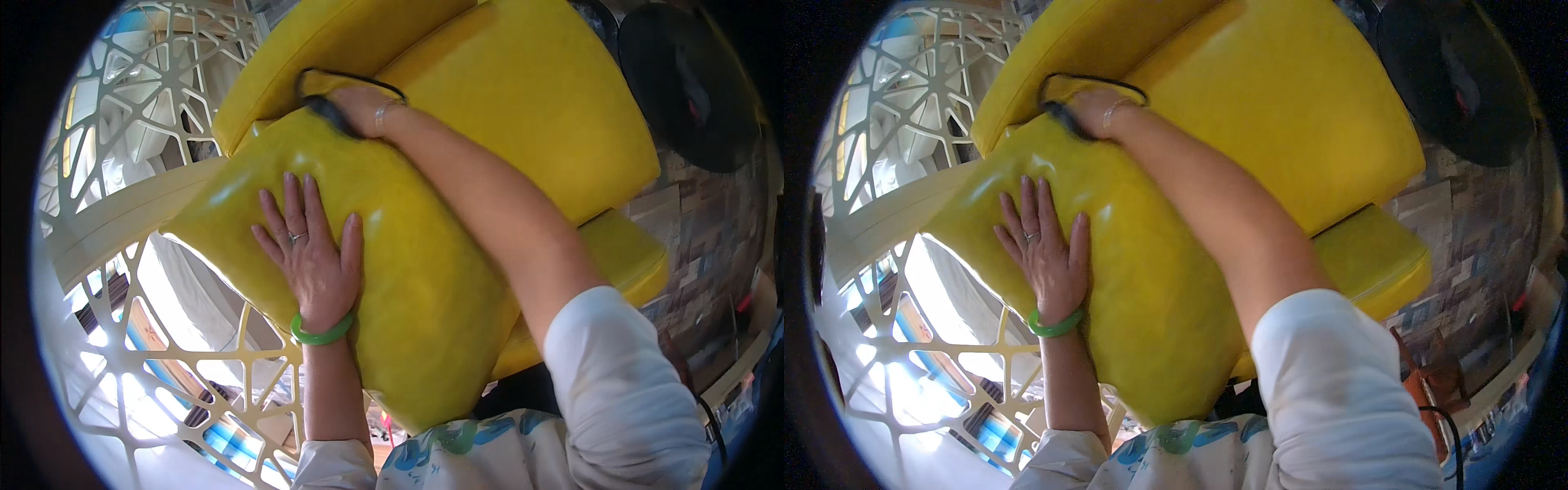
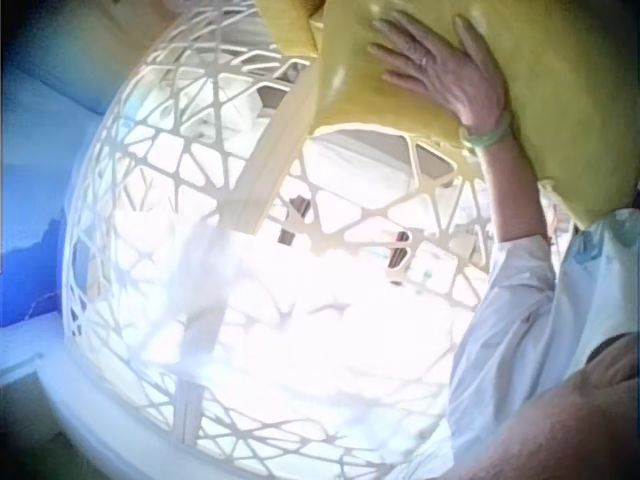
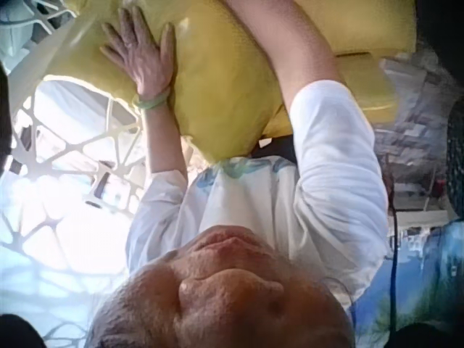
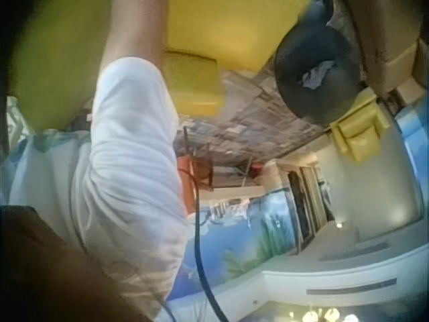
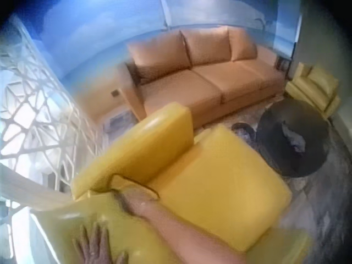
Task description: The person folds a white sheet on a bed, then wipes a yellow armchair and a beige sofa with a cloth. The person also wipes a round glass table.
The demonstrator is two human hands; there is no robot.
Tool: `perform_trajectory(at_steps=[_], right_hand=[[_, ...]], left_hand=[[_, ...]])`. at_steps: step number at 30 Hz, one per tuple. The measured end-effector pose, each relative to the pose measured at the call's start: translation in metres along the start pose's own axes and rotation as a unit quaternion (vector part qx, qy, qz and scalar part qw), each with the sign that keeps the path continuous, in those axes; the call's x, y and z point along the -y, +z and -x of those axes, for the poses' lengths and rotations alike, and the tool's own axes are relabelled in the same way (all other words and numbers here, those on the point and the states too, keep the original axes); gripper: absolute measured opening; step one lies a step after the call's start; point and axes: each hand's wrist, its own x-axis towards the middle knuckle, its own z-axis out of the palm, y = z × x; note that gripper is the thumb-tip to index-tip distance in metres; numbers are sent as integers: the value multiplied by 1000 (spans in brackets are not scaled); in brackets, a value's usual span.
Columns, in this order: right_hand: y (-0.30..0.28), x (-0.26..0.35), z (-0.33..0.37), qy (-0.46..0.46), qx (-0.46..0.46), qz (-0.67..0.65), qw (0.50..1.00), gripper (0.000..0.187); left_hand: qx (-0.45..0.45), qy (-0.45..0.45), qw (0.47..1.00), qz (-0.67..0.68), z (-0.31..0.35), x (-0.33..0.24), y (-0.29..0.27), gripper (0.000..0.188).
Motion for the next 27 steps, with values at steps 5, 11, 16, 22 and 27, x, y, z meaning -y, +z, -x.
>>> perform_trajectory(at_steps=[5,11,16,22,27], right_hand=[[70,-58,158,141,-150,-550,810,50],[35,109,261,-16,-75,14,997,67],[53,1,181,103,-179,-7,978,65],[85,-11,311,348,-114,-256,895,60],[83,159,363,158,-122,-7,980,80]], left_hand=[[-14,-3,1000,22,2,-2,2,68],[-38,8,999,-9,7,17,22,68],[-34,26,999,-12,1,2,15,67],[-62,28,998,-9,8,6,19,66],[-68,33,996,-41,11,11,17,67]])
